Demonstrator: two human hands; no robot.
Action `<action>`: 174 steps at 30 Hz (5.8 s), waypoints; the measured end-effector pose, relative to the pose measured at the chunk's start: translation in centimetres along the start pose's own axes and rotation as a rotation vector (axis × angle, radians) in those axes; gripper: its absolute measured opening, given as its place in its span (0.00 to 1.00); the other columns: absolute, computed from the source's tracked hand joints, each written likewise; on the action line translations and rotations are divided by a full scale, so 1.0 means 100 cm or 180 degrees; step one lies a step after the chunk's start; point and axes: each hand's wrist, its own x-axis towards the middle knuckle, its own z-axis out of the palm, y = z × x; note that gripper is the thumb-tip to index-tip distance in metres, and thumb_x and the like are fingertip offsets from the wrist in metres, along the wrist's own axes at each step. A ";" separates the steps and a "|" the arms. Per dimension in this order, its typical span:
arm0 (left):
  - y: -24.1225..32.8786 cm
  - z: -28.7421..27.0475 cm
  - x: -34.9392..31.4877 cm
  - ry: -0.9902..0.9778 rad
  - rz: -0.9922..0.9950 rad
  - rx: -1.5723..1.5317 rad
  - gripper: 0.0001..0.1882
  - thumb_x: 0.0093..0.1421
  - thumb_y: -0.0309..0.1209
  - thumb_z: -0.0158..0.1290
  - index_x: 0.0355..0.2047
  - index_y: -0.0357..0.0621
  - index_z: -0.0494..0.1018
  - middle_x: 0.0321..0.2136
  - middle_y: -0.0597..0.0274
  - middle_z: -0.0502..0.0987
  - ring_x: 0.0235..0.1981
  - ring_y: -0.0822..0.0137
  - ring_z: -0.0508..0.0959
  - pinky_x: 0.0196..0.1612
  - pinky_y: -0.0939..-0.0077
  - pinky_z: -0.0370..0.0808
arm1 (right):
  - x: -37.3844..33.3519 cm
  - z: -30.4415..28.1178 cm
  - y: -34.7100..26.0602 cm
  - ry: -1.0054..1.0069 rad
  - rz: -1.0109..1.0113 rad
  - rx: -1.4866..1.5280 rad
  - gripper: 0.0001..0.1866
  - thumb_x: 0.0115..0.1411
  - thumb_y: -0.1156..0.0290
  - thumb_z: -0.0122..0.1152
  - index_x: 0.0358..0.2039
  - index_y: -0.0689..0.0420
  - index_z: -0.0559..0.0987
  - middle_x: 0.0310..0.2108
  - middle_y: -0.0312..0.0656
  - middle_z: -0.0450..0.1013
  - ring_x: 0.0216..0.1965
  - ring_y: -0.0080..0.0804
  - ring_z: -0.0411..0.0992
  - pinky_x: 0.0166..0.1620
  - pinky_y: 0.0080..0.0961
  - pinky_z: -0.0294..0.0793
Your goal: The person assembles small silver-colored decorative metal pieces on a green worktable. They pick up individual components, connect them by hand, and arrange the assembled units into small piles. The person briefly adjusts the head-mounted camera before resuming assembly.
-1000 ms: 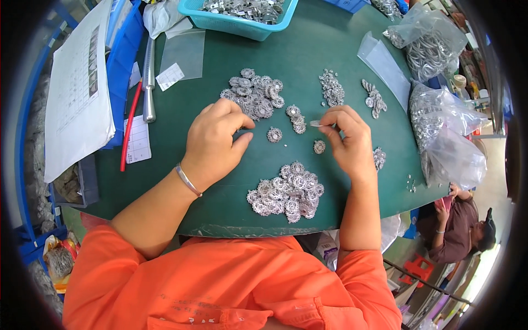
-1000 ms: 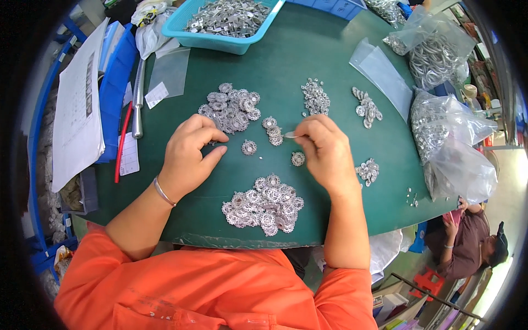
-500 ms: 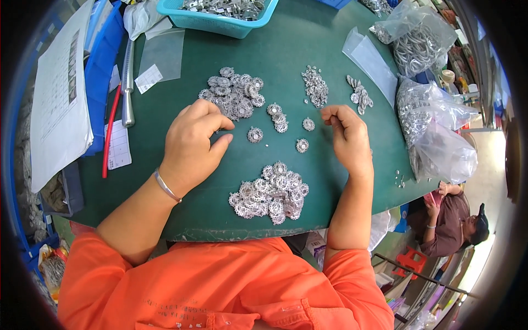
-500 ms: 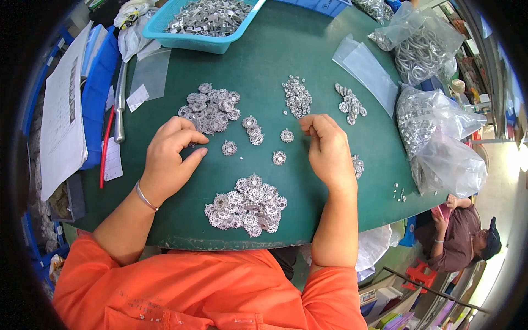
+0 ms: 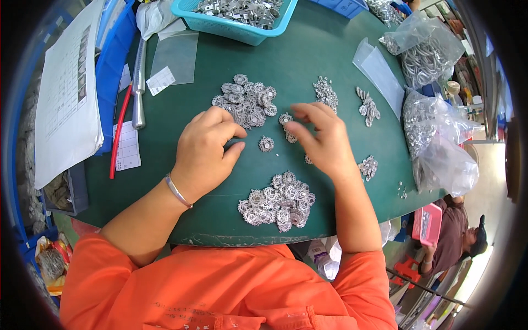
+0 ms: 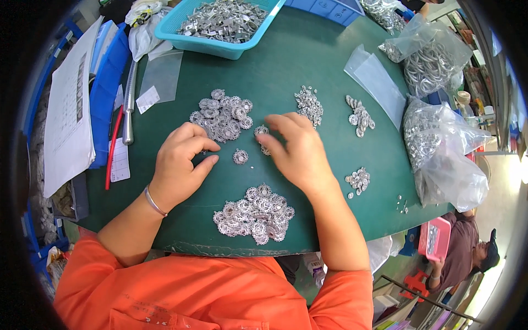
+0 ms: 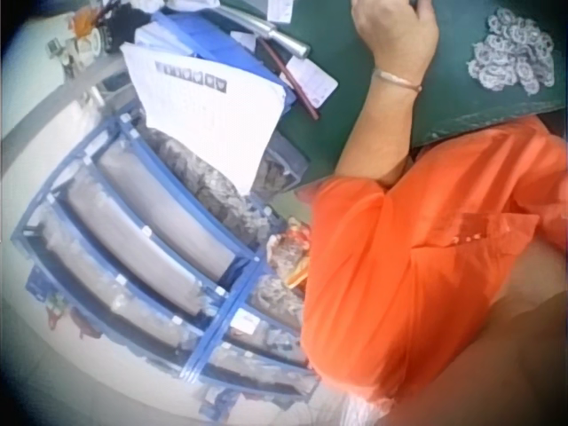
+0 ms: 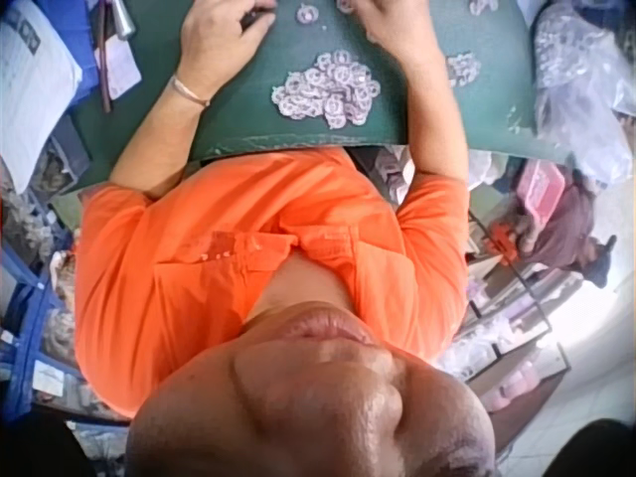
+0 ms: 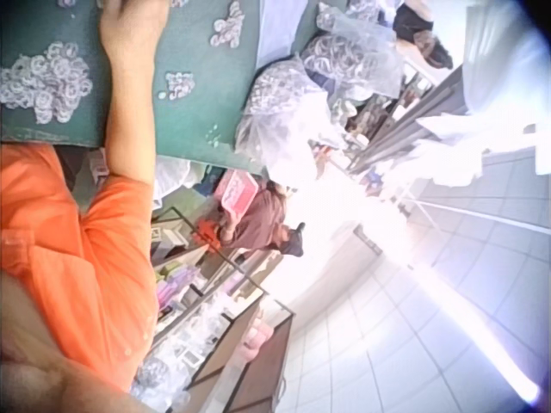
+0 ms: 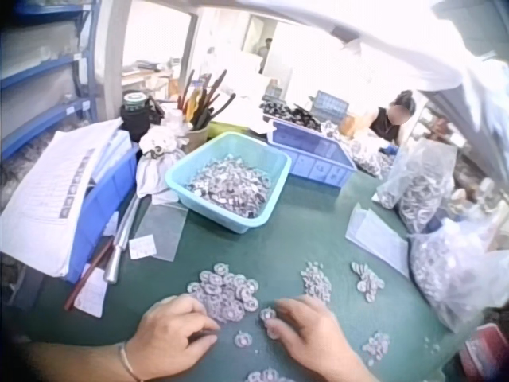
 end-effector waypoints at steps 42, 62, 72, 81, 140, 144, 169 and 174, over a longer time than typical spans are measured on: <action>0.020 0.037 0.018 -0.0690 0.1454 0.0452 0.12 0.49 0.29 0.64 0.35 0.43 0.75 0.36 0.60 0.73 0.41 0.55 0.76 0.42 0.64 0.75 | -0.062 -0.007 -0.005 0.0181 0.1143 -0.0189 0.16 0.50 0.74 0.69 0.41 0.62 0.78 0.35 0.48 0.74 0.36 0.49 0.74 0.42 0.37 0.74; -0.012 -0.002 0.024 -0.0553 -0.0393 0.0256 0.40 0.40 0.34 0.74 0.51 0.36 0.67 0.42 0.44 0.68 0.42 0.42 0.76 0.46 0.57 0.76 | 0.017 0.029 -0.028 -0.0654 0.0786 0.0037 0.24 0.53 0.76 0.68 0.51 0.66 0.74 0.43 0.52 0.71 0.40 0.46 0.75 0.45 0.35 0.77; -0.019 0.002 0.024 -0.0662 0.0059 0.0007 0.29 0.43 0.27 0.70 0.45 0.40 0.69 0.42 0.51 0.71 0.33 0.59 0.80 0.39 0.68 0.78 | -0.014 0.033 -0.056 -0.0579 -0.0276 -0.0409 0.07 0.52 0.75 0.65 0.32 0.61 0.77 0.34 0.49 0.72 0.35 0.53 0.73 0.39 0.43 0.75; -0.014 -0.001 0.049 -0.0466 -0.0548 -0.1682 0.20 0.50 0.17 0.63 0.45 0.38 0.73 0.39 0.57 0.75 0.36 0.69 0.82 0.41 0.77 0.80 | 0.005 0.011 -0.037 0.0228 0.0788 0.0254 0.12 0.50 0.78 0.68 0.36 0.63 0.77 0.34 0.50 0.73 0.33 0.50 0.75 0.37 0.39 0.75; -0.010 0.023 0.022 0.0766 0.0210 0.0007 0.15 0.45 0.25 0.64 0.35 0.41 0.76 0.34 0.53 0.73 0.39 0.51 0.73 0.43 0.61 0.73 | -0.020 0.001 0.015 -0.0080 -0.0630 -0.0329 0.09 0.57 0.81 0.58 0.39 0.62 0.78 0.41 0.50 0.73 0.43 0.51 0.72 0.48 0.37 0.72; -0.007 0.019 0.014 0.0383 -0.0353 -0.0312 0.14 0.50 0.21 0.61 0.38 0.41 0.76 0.37 0.58 0.73 0.28 0.63 0.74 0.34 0.73 0.74 | -0.029 -0.021 0.015 0.0370 -0.0174 0.0060 0.09 0.58 0.85 0.53 0.38 0.64 0.78 0.36 0.51 0.73 0.38 0.51 0.73 0.43 0.37 0.74; -0.012 0.013 0.012 0.0234 -0.0332 -0.0320 0.14 0.51 0.21 0.61 0.40 0.42 0.78 0.40 0.63 0.74 0.27 0.72 0.72 0.32 0.80 0.71 | -0.083 -0.023 0.009 0.0489 0.0986 0.0209 0.13 0.53 0.82 0.66 0.39 0.60 0.76 0.37 0.43 0.75 0.36 0.37 0.75 0.39 0.27 0.75; -0.011 0.013 0.012 0.0206 -0.0324 -0.0300 0.14 0.51 0.21 0.61 0.40 0.42 0.78 0.39 0.64 0.74 0.27 0.72 0.72 0.32 0.80 0.71 | -0.078 -0.002 -0.002 0.0689 0.1088 0.0133 0.21 0.48 0.81 0.71 0.42 0.58 0.73 0.37 0.40 0.76 0.39 0.33 0.74 0.44 0.28 0.74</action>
